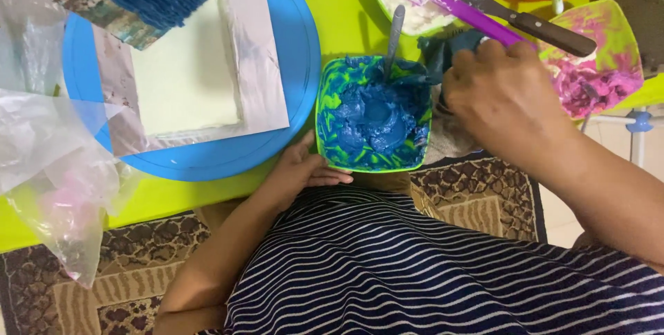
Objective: Mixing blue frosting in a bowl and transferring it into a plastic piping bag using a spoon.
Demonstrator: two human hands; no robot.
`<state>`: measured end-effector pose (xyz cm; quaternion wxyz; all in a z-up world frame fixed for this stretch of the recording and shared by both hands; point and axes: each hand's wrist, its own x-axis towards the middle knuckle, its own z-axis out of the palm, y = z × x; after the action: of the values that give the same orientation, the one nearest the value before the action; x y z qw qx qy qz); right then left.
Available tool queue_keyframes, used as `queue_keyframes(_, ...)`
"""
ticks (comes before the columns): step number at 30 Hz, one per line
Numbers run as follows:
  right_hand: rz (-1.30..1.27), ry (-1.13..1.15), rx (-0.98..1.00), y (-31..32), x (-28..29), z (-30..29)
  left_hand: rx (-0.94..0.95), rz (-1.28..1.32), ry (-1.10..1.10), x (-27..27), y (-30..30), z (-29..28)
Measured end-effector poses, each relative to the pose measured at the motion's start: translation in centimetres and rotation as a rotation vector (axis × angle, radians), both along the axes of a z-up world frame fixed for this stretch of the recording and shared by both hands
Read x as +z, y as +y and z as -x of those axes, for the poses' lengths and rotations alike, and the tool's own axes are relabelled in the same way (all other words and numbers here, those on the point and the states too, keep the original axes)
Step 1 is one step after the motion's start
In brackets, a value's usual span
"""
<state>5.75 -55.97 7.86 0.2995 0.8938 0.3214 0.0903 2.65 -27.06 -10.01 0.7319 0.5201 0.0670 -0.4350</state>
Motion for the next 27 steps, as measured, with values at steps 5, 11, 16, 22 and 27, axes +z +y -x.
queue_keyframes(5, 0.104, 0.093, 0.01, 0.8, -0.5, 0.6, 0.061, -0.001, 0.036, 0.3, -0.5, 0.4)
queue_keyframes(11, 0.025, 0.286, -0.062, 0.2, -0.8, 2.0, 0.121, -0.035, 0.045, 0.6, -0.8, 0.8)
queue_keyframes(16, -0.002, 0.384, -0.173, -0.2, -1.3, 3.6, 0.138, -0.031, 0.042, 0.9, -1.0, 0.9)
queue_keyframes(22, 0.113, 0.684, -0.333, 0.5, -2.3, 3.9, 0.152, -0.011, 0.044, 1.1, -1.1, 0.9)
queue_keyframes(27, -0.192, 0.741, -0.399, 1.5, -4.1, 2.2, 0.083, -0.039, 0.016, 0.9, -0.8, 0.6)
